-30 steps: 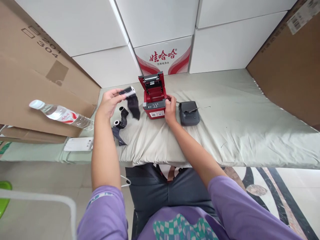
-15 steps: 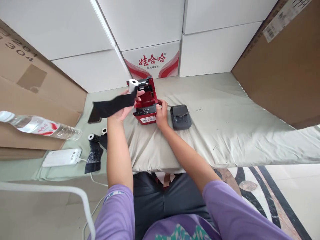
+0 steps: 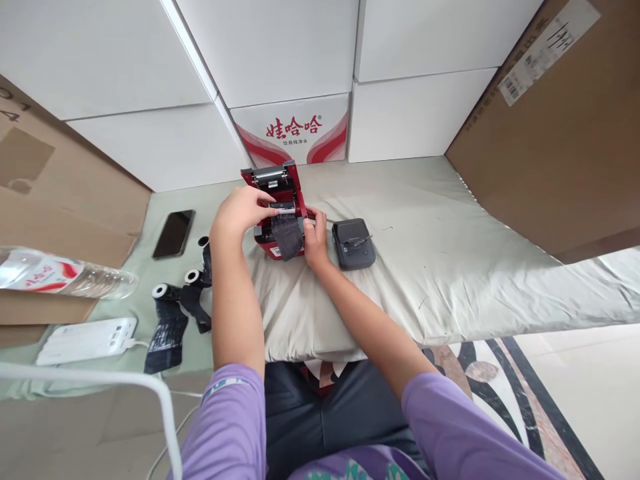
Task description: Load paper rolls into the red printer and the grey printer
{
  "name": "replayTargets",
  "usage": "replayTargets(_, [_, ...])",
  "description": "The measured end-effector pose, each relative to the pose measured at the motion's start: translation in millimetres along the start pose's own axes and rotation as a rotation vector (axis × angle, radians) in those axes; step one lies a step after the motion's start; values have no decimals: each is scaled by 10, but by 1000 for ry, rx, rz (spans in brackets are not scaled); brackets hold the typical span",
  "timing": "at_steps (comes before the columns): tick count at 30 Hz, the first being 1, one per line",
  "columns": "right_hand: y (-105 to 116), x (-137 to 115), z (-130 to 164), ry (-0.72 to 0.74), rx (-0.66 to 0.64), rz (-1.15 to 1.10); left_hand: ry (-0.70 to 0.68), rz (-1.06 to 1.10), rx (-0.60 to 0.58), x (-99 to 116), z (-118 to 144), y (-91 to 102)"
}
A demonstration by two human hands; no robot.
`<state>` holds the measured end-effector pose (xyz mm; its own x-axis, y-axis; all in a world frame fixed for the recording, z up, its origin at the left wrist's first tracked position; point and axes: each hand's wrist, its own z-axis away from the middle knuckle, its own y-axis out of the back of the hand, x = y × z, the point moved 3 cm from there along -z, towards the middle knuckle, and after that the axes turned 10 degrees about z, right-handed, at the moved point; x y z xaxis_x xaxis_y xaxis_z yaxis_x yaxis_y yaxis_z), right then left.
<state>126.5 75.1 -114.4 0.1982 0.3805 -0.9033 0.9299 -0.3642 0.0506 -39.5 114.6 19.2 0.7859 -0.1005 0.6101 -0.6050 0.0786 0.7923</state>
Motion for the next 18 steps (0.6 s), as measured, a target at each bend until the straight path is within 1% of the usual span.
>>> replayTargets(2, [2, -3, -2, -2, -2, 10, 21, -37, 1, -48, -6, -17])
replayTargets(5, [5, -12, -3, -5, -1, 4, 18, -83, 18, -69, -28, -45])
replayTargets(8, [11, -23, -2, -13, 3, 9, 41, -162, 16, -27, -60, -117])
replayTargets(13, [18, -33, -1, -26, -12, 17, 123, -270, -27, 68, -128, -269])
replayTargets(16, [17, -26, -4, -40, -11, 18, 161, -288, -29, 99, -136, -286])
replayTargets(18, [14, -22, -5, -41, -14, 17, 158, -284, -31, 129, -93, -248])
